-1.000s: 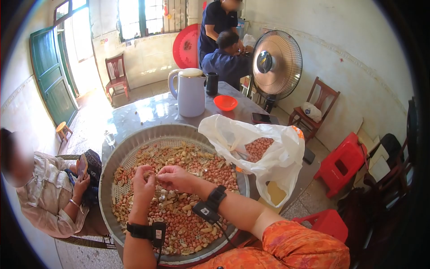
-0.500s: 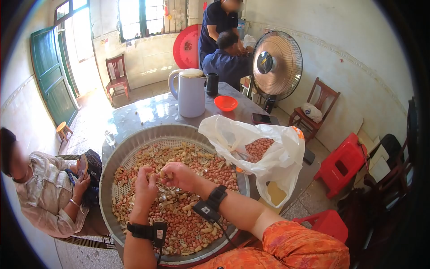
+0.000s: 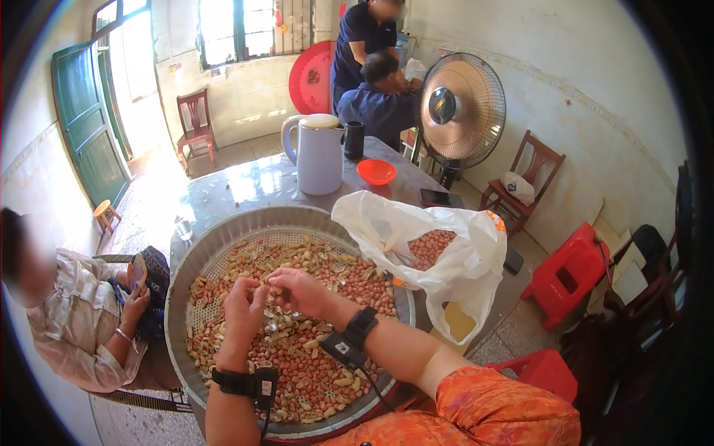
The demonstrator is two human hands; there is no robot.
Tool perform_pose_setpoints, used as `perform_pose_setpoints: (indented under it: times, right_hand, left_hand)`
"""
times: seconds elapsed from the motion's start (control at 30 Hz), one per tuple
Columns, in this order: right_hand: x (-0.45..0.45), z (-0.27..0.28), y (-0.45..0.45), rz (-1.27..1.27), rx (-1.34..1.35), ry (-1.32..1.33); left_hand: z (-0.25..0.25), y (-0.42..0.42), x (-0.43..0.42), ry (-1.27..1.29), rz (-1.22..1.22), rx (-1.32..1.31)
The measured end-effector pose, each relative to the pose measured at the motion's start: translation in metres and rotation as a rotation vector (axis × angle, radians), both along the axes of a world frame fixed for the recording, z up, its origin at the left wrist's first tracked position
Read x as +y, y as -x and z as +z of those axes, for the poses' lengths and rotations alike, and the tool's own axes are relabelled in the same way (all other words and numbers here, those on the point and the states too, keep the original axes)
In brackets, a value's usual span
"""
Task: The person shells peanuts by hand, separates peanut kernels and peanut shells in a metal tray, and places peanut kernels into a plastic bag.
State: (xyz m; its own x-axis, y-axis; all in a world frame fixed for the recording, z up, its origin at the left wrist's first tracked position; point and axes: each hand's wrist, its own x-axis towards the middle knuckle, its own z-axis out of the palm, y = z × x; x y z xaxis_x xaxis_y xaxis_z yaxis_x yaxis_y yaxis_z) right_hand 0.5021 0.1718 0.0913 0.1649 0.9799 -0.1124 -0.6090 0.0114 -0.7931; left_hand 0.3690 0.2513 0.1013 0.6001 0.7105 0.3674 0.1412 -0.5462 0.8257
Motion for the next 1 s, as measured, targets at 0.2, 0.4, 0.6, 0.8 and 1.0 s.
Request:
perform_pose_setpoints:
  times: [0.2, 0.4, 0.6, 0.8, 1.0]
  right_hand:
    - [-0.001, 0.001, 0.001, -0.053, -0.001, 0.033]
    - [0.000, -0.003, -0.002, -0.004, -0.026, 0.037]
    - [0.000, -0.005, -0.001, 0.028, -0.106, 0.003]
    - [-0.001, 0.002, 0.002, 0.008, -0.133, 0.100]
    - [-0.004, 0.007, 0.010, 0.087, -0.011, 0.170]
  left_hand:
    - [0.007, 0.001, -0.004, 0.002, -0.026, 0.006]
    - [-0.003, -0.001, 0.003, 0.023, -0.016, -0.017]
    - [-0.004, -0.001, 0.002, -0.073, 0.093, -0.058]
    - [0.015, 0.002, -0.007, -0.034, 0.064, -0.026]
    - [0.021, 0.000, -0.017, -0.061, -0.033, -0.013]
